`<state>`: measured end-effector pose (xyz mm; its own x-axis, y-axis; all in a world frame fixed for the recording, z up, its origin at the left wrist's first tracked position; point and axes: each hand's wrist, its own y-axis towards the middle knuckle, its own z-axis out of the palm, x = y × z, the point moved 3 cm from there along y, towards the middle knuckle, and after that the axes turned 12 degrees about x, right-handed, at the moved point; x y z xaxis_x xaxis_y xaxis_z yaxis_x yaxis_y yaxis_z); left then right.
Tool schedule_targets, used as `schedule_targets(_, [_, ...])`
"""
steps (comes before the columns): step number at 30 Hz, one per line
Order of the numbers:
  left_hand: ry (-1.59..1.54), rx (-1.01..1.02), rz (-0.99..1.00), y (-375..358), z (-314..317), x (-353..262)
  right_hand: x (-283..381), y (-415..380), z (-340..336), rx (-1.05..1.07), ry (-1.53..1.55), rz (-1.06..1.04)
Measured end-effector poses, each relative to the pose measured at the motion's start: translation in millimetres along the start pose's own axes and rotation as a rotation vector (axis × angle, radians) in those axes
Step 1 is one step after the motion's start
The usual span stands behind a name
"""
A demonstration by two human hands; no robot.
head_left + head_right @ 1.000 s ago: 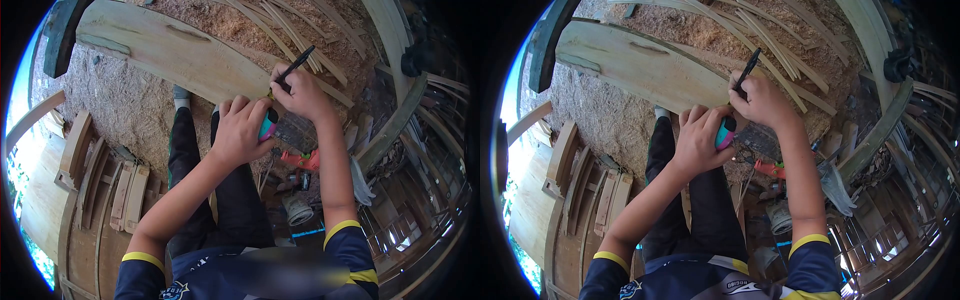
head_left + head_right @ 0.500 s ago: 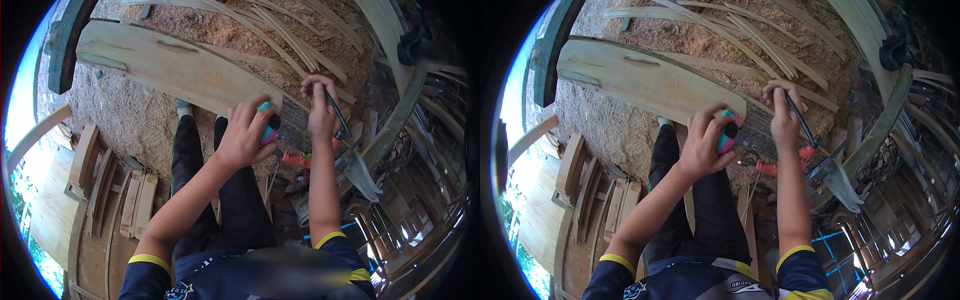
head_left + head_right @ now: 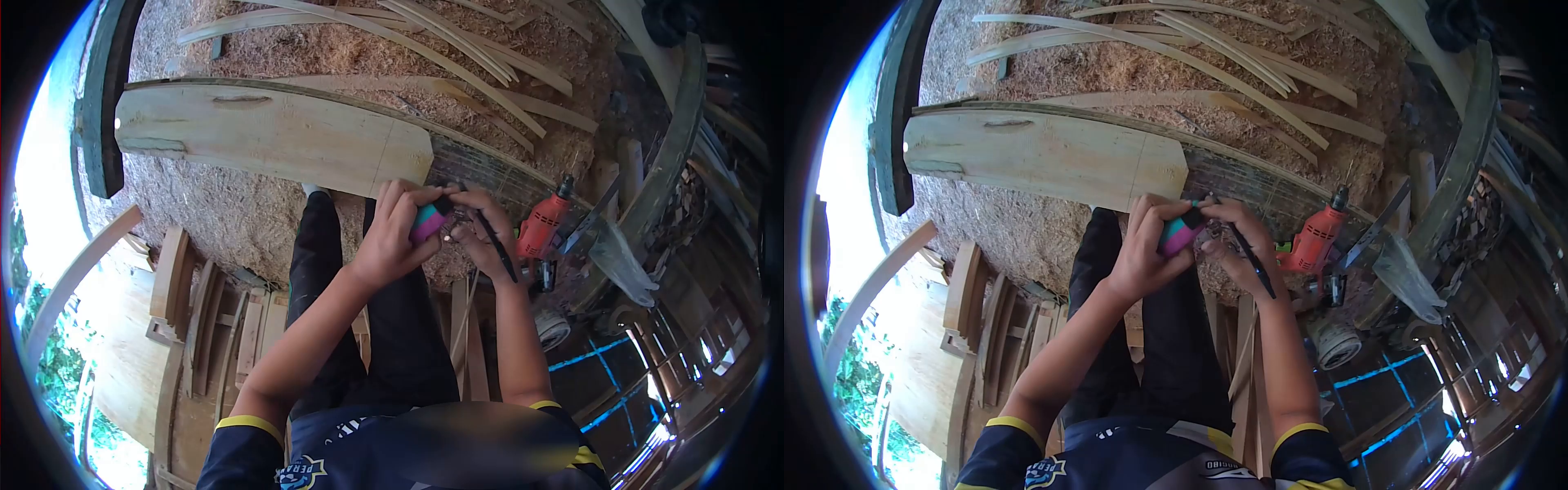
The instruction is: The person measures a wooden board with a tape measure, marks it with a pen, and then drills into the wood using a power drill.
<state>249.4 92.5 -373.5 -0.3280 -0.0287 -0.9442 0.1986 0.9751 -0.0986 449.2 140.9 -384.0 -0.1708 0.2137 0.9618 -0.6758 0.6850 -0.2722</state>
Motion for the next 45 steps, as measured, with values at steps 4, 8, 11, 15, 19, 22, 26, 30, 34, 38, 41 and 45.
schedule_targets(4, [-0.189,0.044,-0.035,19,15,1,-21,-17,-16,-0.132,0.22,0.008])
schedule_targets(8, [-0.529,-0.019,-0.113,28,33,2,-47,-30,-31,-0.189,0.327,0.023])
schedule_targets(11, [-0.298,-0.035,-0.029,34,8,2,-46,-32,-42,-0.271,0.371,0.04])
schedule_targets(15, [0.108,-0.137,0.018,40,-54,10,-51,-31,-57,-0.257,-0.016,0.291])
schedule_targets(19, [0.409,-0.066,0.047,58,-104,42,-50,-21,-58,-0.249,-0.389,0.227])
schedule_targets(22, [0.711,0.004,0.145,77,-112,56,-38,-13,-52,-0.317,-0.535,0.113])
schedule_targets(26, [0.866,-0.016,0.006,85,-100,59,-38,-13,-41,-0.337,-0.797,0.117])
schedule_targets(30, [0.775,0.035,-0.052,85,-102,65,-19,-5,-32,-0.478,-0.818,0.11])
schedule_targets(34, [0.694,0.199,-0.037,95,-121,75,6,22,2,-0.727,-0.091,0.072])
schedule_targets(38, [0.657,-0.006,0.148,115,-135,85,9,71,54,-0.643,0.33,-0.032])
schedule_targets(41, [0.869,0.047,0.079,110,-124,86,-3,92,74,-0.495,0.155,-0.054])
schedule_targets(45, [0.781,0.077,0.014,112,-126,91,-11,104,87,-0.61,-0.043,-0.112])
